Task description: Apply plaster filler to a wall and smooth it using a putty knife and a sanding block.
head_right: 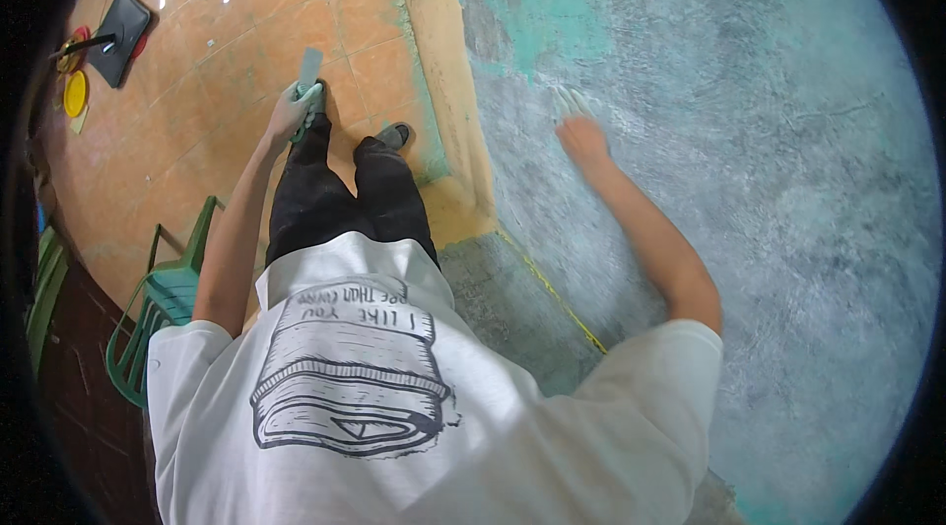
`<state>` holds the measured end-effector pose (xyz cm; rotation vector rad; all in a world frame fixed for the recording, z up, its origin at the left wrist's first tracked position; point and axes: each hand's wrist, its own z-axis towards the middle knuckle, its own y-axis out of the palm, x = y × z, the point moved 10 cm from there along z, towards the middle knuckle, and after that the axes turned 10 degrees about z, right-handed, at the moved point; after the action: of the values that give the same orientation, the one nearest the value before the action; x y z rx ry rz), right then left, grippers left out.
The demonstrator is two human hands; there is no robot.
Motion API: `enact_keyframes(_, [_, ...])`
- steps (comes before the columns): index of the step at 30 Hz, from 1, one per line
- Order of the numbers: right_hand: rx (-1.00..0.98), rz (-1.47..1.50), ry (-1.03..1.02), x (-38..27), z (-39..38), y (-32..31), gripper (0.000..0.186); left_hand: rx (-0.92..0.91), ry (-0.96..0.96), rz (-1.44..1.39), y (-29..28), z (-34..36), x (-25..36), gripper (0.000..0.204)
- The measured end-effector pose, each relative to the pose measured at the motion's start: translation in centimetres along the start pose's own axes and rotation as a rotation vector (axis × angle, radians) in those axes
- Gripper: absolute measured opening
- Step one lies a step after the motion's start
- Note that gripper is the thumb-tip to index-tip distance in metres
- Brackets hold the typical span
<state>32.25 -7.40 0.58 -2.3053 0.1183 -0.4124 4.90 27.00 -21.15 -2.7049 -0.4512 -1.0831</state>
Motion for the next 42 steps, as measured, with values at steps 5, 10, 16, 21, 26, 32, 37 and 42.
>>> enact_keyframes(5, [-0.110, 0.008, 0.035, -1.2, 3.3, 3.0, 0.052, -0.018, -0.047, 0.049, 0.2, -1.7, 1.2, 0.027])
enact_keyframes(10, [0.032, 0.087, 0.007, 0.6, -3.1, -3.2, 0.053, -0.043, -0.067, -0.048, -0.7, -2.9, -0.6, 0.025])
enact_keyframes(16, [0.014, -0.016, -0.002, 0.0, -4.4, -3.3, 0.055, -0.014, -0.161, -0.024, -0.9, -3.3, -1.0, 0.024])
enact_keyframes(21, [-0.262, 0.173, 0.176, -0.4, 2.5, 2.7, 0.057, 0.009, -0.120, -0.004, -1.1, -3.2, -0.6, 0.027])
enact_keyframes(26, [0.021, 0.155, 0.127, 0.5, -2.0, 0.6, 0.056, 0.023, -0.131, 0.020, -2.1, -2.9, -2.4, 0.027])
enact_keyframes(32, [0.088, 0.170, 0.038, 0.4, -6.5, -4.2, 0.055, -0.009, -0.153, 0.074, -0.2, -3.0, 0.0, 0.028])
enact_keyframes(37, [0.230, 0.483, 0.182, 0.8, -0.3, -0.5, 0.053, -0.043, -0.056, 0.089, 2.1, -1.6, 0.2, 0.027])
enact_keyframes(42, [-0.531, 0.471, 0.370, 0.0, 0.3, 1.3, 0.052, -0.042, -0.084, 0.047, 1.0, -2.5, -0.1, 0.026])
